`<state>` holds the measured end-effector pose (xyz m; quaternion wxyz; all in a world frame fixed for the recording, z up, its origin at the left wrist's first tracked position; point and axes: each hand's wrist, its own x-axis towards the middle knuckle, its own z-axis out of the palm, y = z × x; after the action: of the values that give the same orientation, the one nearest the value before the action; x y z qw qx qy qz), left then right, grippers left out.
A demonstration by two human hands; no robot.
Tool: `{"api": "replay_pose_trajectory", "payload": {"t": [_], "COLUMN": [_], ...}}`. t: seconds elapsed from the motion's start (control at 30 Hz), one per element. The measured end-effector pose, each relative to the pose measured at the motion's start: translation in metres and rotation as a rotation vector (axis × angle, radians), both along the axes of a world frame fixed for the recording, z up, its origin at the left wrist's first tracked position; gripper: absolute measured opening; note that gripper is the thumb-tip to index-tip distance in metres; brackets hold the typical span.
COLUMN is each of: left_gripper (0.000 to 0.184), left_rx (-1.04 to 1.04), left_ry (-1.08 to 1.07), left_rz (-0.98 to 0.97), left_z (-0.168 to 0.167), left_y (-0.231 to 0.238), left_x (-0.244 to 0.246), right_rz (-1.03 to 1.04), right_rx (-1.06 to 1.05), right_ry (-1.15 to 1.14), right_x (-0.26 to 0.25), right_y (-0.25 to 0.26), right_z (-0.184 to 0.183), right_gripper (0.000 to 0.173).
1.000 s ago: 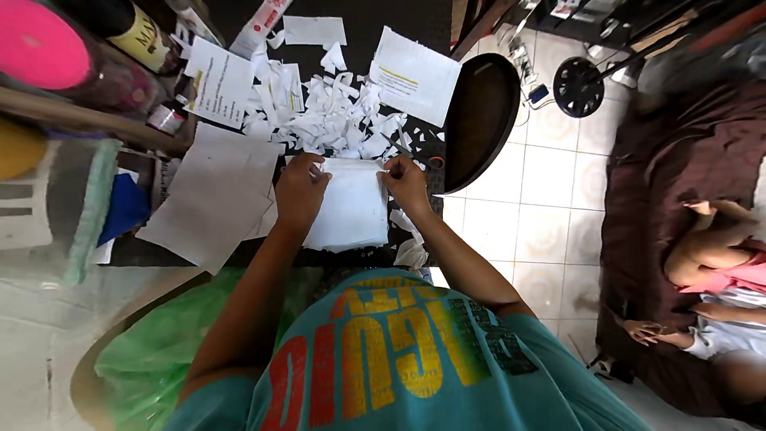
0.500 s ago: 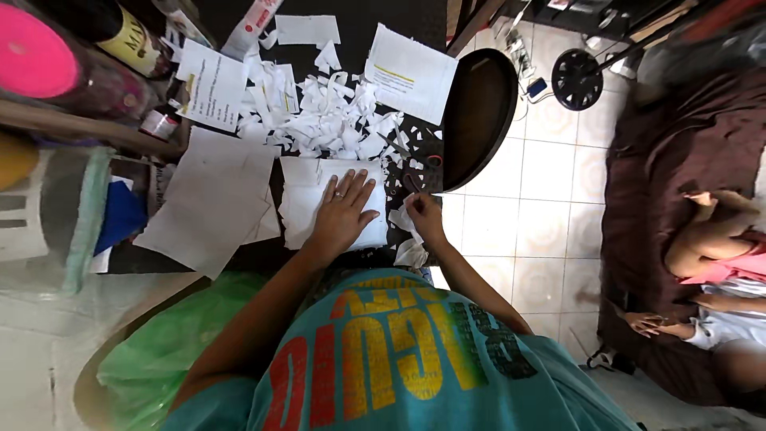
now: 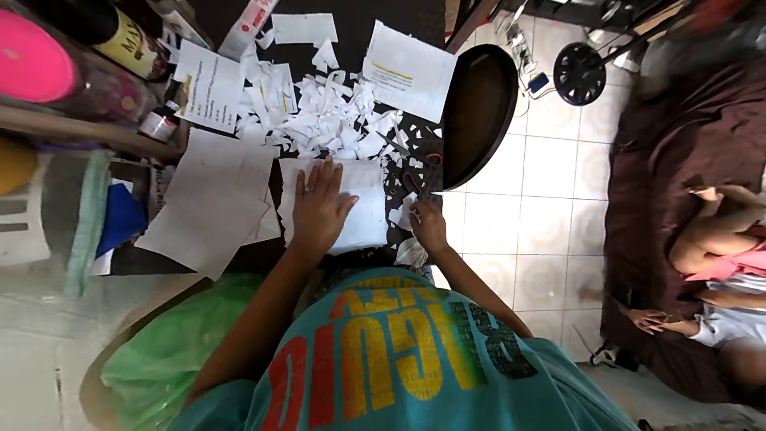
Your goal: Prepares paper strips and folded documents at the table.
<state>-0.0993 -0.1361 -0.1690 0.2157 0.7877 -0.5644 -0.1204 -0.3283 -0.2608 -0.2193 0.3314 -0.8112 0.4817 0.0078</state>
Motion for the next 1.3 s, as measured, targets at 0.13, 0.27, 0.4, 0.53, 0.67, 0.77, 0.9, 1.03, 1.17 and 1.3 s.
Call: {"api": "replay_pose_trajectory", "payload": {"t": [0.13,0.27,0.4,0.53,0.67,0.77,0.9,1.03,1.17,1.3], "left_gripper": [0.068,0.073,0.072,0.073,0.073,0.073,0.070,0.066,0.060,0.053], "left_rx": [0.121,0.132,0.169,0.157,0.138,0.135,0.097,0.040,-0.022,-0.121], "left_ry": [-0.028,-0.040,-0.029,-0.026,-0.047,-0.036,-0.003,-0.007,0.070,0.245], "left_rz": [0.049,0.032,0.040,0.052,0.049,0.048,0.065,0.089,0.099,0.054], "left_z": [-0.007,-0.013,-0.010,-0.013,-0.014,-0.013,-0.006,-0.002,0.013,0.026], "left_y": [0.011,0.015,0.015,0.015,0.017,0.017,0.019,0.019,0.019,0.016], "left_x": [0.009,0.006,0.004,0.003,0.003,0.005,0.008,0.010,0.008,-0.004], "right_rz": [-0.014,-0.023,0.030,-0.002,-0.062,-0.044,-0.027,0.005,-0.042,-0.240], "right_rx": [-0.019,-0.063,-0.142,-0.133,-0.080,-0.087,-0.019,-0.074,-0.015,0.416], "right_ry": [-0.013,-0.045,-0.132,-0.064,-0.009,-0.066,-0.077,-0.086,-0.227,-0.567], "right_x": [-0.008,-0.013,-0.014,-0.009,-0.010,-0.015,-0.018,-0.019,-0.021,-0.023], "right_y": [-0.005,-0.004,0.001,0.002,0.003,0.002,-0.005,-0.009,-0.015,-0.017], "right_z": [0.001,0.000,-0.008,-0.011,-0.010,-0.014,-0.007,-0.004,0.015,0.060], "right_gripper": [0.023,0.020,0.016,0.028,0.035,0.028,0.024,0.018,0.016,0.011]}}
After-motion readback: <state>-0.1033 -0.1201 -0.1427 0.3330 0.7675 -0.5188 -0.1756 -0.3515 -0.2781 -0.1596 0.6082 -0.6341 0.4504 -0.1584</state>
